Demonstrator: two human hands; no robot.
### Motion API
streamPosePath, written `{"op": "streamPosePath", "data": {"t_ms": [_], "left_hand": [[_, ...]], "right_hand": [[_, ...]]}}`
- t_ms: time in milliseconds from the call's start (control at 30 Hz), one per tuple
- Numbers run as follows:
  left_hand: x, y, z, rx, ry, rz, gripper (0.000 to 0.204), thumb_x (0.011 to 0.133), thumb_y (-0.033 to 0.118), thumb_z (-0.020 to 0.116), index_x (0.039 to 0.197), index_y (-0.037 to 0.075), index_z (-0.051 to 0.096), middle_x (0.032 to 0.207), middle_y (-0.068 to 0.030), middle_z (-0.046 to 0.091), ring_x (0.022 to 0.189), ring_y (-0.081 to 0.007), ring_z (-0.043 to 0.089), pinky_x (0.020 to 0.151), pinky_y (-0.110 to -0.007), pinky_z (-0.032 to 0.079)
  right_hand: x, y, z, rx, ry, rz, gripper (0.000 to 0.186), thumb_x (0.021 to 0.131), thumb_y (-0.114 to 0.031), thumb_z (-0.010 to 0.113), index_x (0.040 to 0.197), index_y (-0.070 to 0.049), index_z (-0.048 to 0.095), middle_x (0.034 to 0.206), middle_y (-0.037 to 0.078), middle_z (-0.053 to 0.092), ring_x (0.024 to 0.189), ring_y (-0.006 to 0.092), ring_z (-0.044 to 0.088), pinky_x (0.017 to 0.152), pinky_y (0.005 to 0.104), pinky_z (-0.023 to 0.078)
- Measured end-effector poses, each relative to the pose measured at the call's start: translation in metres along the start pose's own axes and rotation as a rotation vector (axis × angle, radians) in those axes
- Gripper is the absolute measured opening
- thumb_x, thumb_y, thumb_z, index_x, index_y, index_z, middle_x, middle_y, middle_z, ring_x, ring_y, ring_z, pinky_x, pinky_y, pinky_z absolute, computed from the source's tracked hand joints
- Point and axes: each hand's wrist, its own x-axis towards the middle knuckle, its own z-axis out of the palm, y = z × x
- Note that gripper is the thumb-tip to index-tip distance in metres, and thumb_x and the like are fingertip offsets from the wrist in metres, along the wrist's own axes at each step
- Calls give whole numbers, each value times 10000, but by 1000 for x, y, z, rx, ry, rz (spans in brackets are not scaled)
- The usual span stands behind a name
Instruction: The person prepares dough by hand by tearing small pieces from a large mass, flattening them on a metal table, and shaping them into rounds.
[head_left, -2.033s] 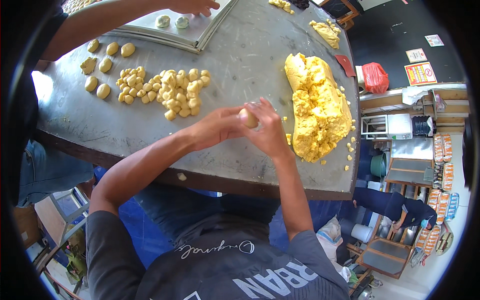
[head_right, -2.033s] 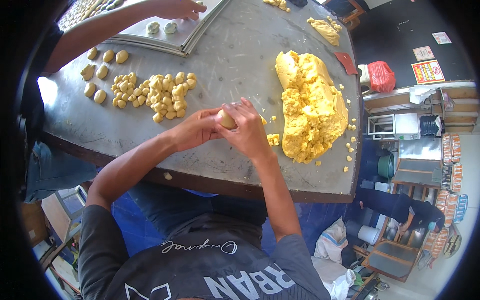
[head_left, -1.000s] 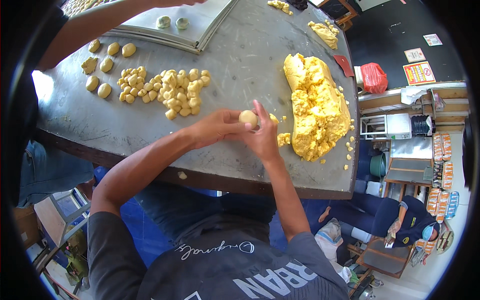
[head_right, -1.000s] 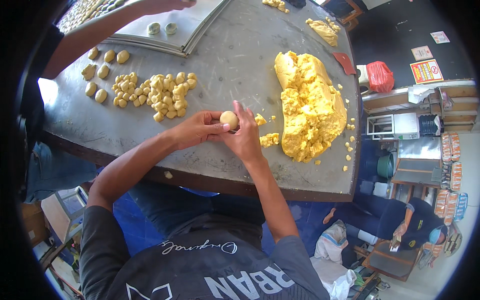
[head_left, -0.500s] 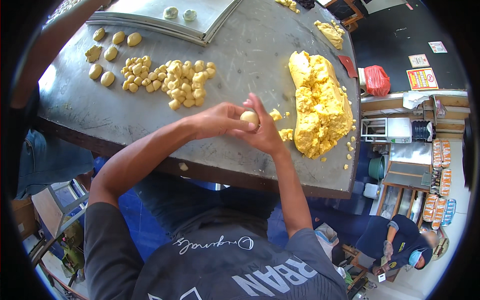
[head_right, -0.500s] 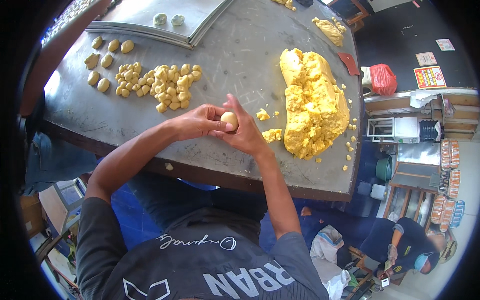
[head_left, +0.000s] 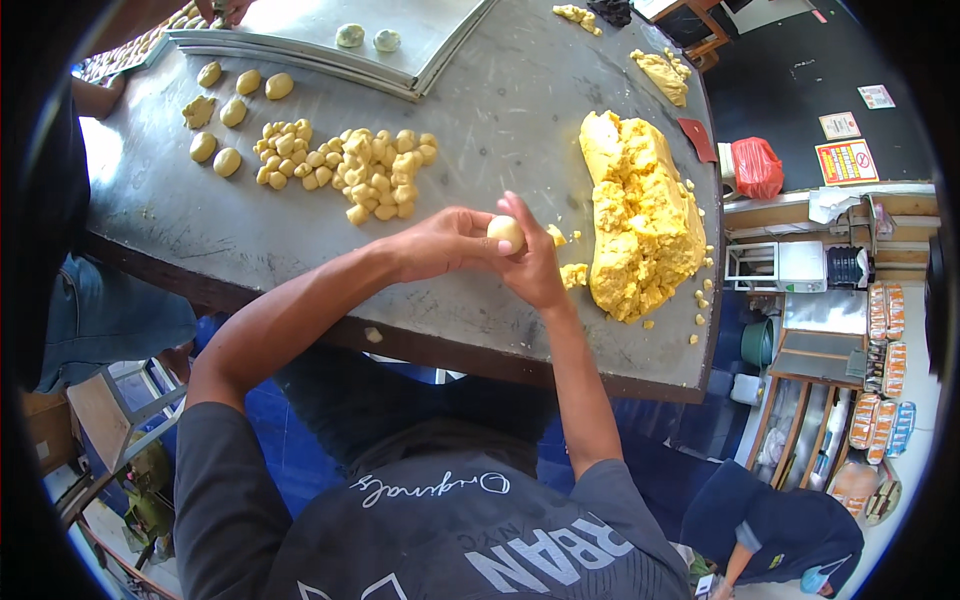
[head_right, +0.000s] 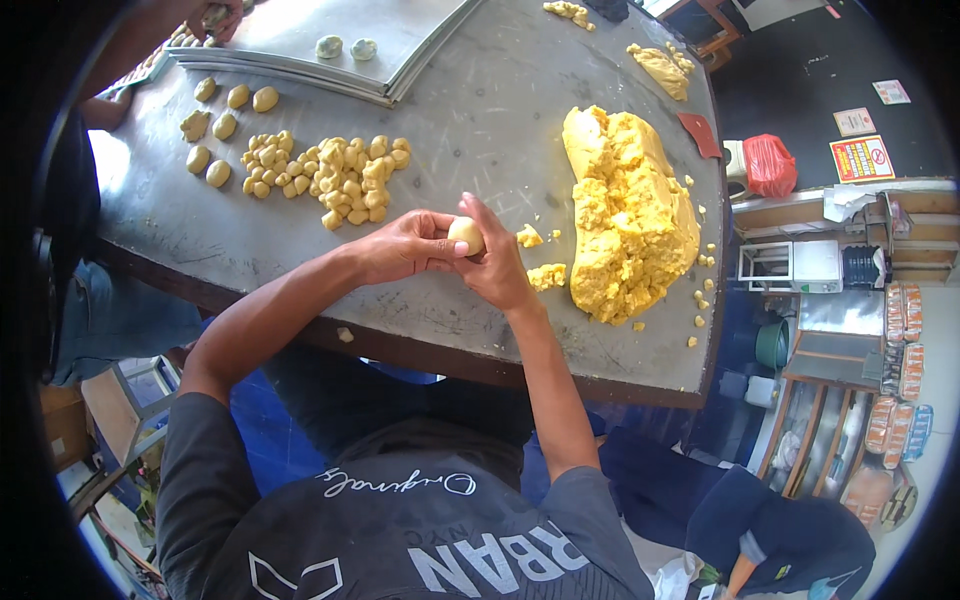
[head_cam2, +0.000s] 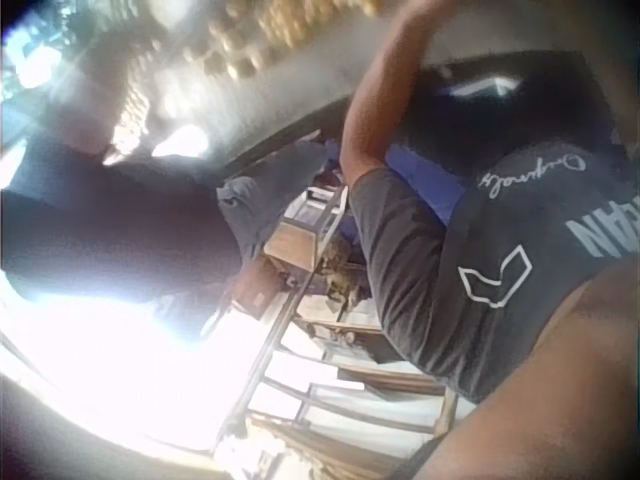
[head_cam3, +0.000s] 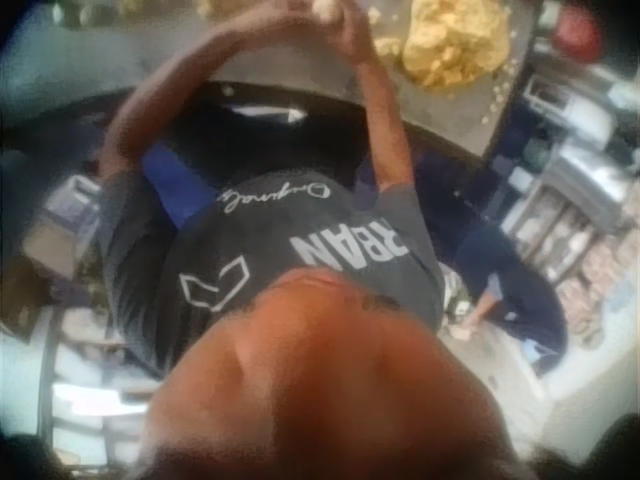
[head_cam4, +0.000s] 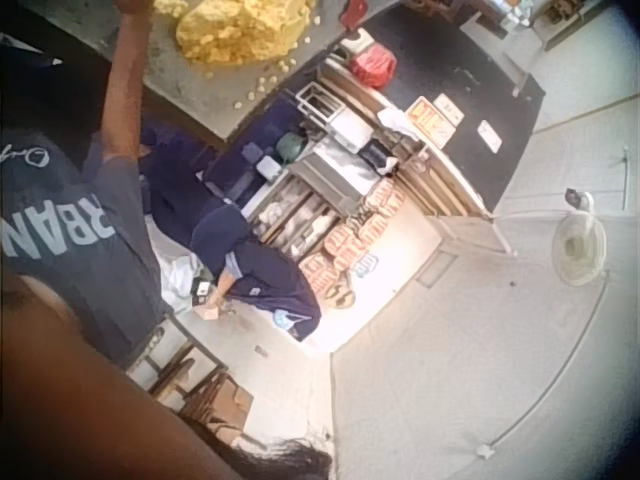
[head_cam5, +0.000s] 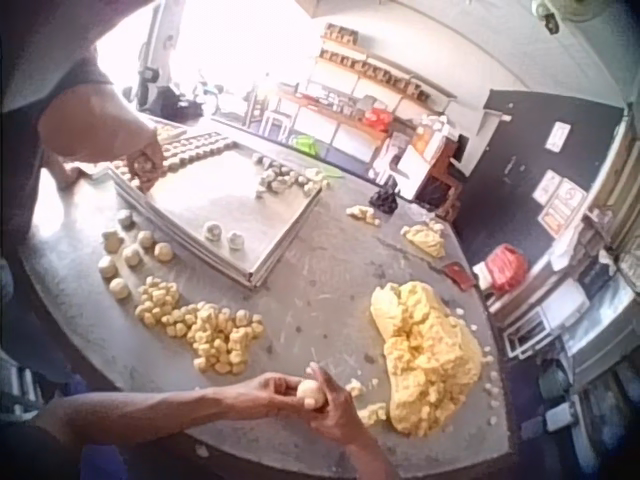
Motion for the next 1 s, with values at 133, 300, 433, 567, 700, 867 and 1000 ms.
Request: {"op": "streamPosePath", "data": {"t_ms": [133, 300, 433, 567, 700, 867, 1000], "left_hand": [[1, -2, 0, 13, 9, -17, 350, 881, 169, 661, 1168, -11, 572, 1099, -72, 640, 1024, -131, 609, 941, -295, 484], [3, -5, -7, 144, -24, -76, 367, 873, 208, 676, 1154, -9, 584, 1061, -62, 647, 986, -111, 614, 897, -277, 493], [0, -3, -12, 266, 46, -66, 454, 851, 326, 674, 1124, -32, 616, 1042, -75, 641, 961, -104, 576, 874, -267, 450], [0, -1, -11, 281, 15, -87, 438, 853, 314, 662, 1116, -34, 620, 1031, -75, 642, 949, -106, 574, 861, -269, 451], [2, -3, -6, 196, 27, -41, 492, 874, 356, 645, 1162, -38, 588, 1083, -95, 628, 1029, -129, 567, 909, -290, 444], [1, -4, -4, 71, 49, -10, 533, 898, 395, 613, 1195, -44, 559, 1143, -122, 610, 1093, -156, 553, 949, -318, 433], [5, -6, -10, 209, 63, -18, 474, 903, 383, 612, 1154, -18, 583, 1069, -87, 638, 992, -121, 590, 894, -284, 470]], "right_hand": [[-2, 6, -5, -51, -66, -31, 623, 709, -35, 744, 1271, 7, 479, 1183, 218, 584, 1075, 303, 600, 861, 337, 499], [0, -1, -15, -61, -215, -22, 583, 679, -27, 769, 1211, 13, 534, 1169, 189, 596, 1050, 288, 610, 867, 330, 503], [2, -13, -9, 8, -162, 57, 619, 675, -23, 775, 1237, 2, 519, 1133, 161, 611, 994, 253, 624, 867, 325, 506], [2, -13, -12, 77, -210, 116, 668, 688, -29, 778, 1287, -16, 482, 1126, 163, 612, 1002, 236, 618, 868, 336, 508], [1, 3, -9, 92, -130, 53, 694, 704, -32, 774, 1318, -24, 452, 1129, 183, 607, 1024, 240, 612, 859, 347, 515], [1, 3, 1, 169, -21, 154, 691, 703, -24, 773, 1319, -33, 460, 1146, 183, 603, 1019, 240, 614, 834, 326, 524], [1, 17, -3, 117, -168, 103, 662, 704, -32, 774, 1300, -33, 486, 1156, 187, 598, 1008, 240, 625, 818, 318, 529]]}}
